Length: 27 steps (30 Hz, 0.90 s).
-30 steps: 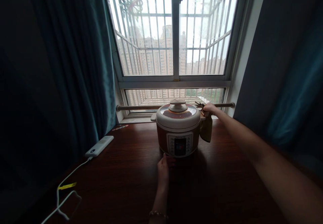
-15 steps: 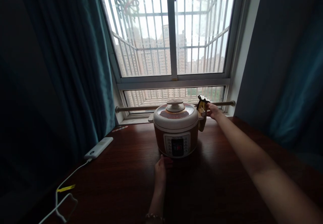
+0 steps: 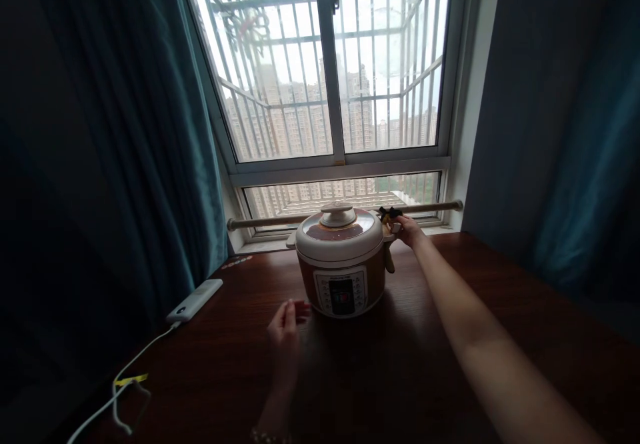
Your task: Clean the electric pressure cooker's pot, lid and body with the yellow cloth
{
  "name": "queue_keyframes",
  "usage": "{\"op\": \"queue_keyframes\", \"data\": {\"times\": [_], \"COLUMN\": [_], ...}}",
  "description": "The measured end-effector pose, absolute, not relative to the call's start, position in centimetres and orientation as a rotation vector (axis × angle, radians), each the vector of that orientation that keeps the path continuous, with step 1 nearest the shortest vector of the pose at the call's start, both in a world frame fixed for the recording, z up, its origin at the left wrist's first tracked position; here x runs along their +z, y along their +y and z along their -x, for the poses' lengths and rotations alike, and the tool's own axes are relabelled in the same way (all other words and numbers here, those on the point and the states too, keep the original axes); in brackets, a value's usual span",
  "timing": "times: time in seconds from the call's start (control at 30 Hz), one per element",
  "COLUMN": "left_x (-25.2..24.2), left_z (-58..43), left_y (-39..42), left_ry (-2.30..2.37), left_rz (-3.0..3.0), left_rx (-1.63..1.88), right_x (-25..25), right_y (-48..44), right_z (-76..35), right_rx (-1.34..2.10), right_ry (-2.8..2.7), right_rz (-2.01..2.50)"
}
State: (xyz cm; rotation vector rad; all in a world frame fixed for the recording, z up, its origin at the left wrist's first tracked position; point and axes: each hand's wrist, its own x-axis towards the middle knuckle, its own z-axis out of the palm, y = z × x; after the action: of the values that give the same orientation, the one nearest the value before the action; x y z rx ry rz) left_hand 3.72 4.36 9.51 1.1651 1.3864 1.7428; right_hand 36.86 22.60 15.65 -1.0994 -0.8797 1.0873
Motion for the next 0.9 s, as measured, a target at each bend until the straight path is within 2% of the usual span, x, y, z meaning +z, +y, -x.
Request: {"op": "queue_keyframes", "data": {"times": [0.1, 0.2, 0.3, 0.47, 0.63, 0.9], "left_x": [16.4, 22.9, 26.2, 25.7, 25.1, 25.5], "left_z": [-4.3, -7.0, -10.5, -14.0, -14.8, -13.5], "left_y": [7.4, 12.4, 17.4, 22.0, 23.6, 25.2], "left_ry": [1.435, 1.567, 1.631, 1.803, 1.95, 1.785], "left_rz": [-1.572, -1.939, -2.113, -2.126, -2.082, -2.256], "left_rx": [1.841, 1.709, 1.531, 1.201, 1.077, 0.934], "right_x": [15.4, 15.2, 14.9, 14.6, 14.3, 13.7], "right_y": [22.6, 22.7, 22.9, 23.3, 23.7, 24.4], "right_z": [-36.9, -36.8, -36.5, -36.2, -36.3, -36.5], "right_rx": [1.101, 1.088, 1.07, 1.041, 1.031, 1.054], "right_ry": [-0.872, -0.842, -0.809, -0.791, -0.796, -0.753], "right_rz": [1.076, 1.067, 1.06, 1.072, 1.088, 1.004]}}
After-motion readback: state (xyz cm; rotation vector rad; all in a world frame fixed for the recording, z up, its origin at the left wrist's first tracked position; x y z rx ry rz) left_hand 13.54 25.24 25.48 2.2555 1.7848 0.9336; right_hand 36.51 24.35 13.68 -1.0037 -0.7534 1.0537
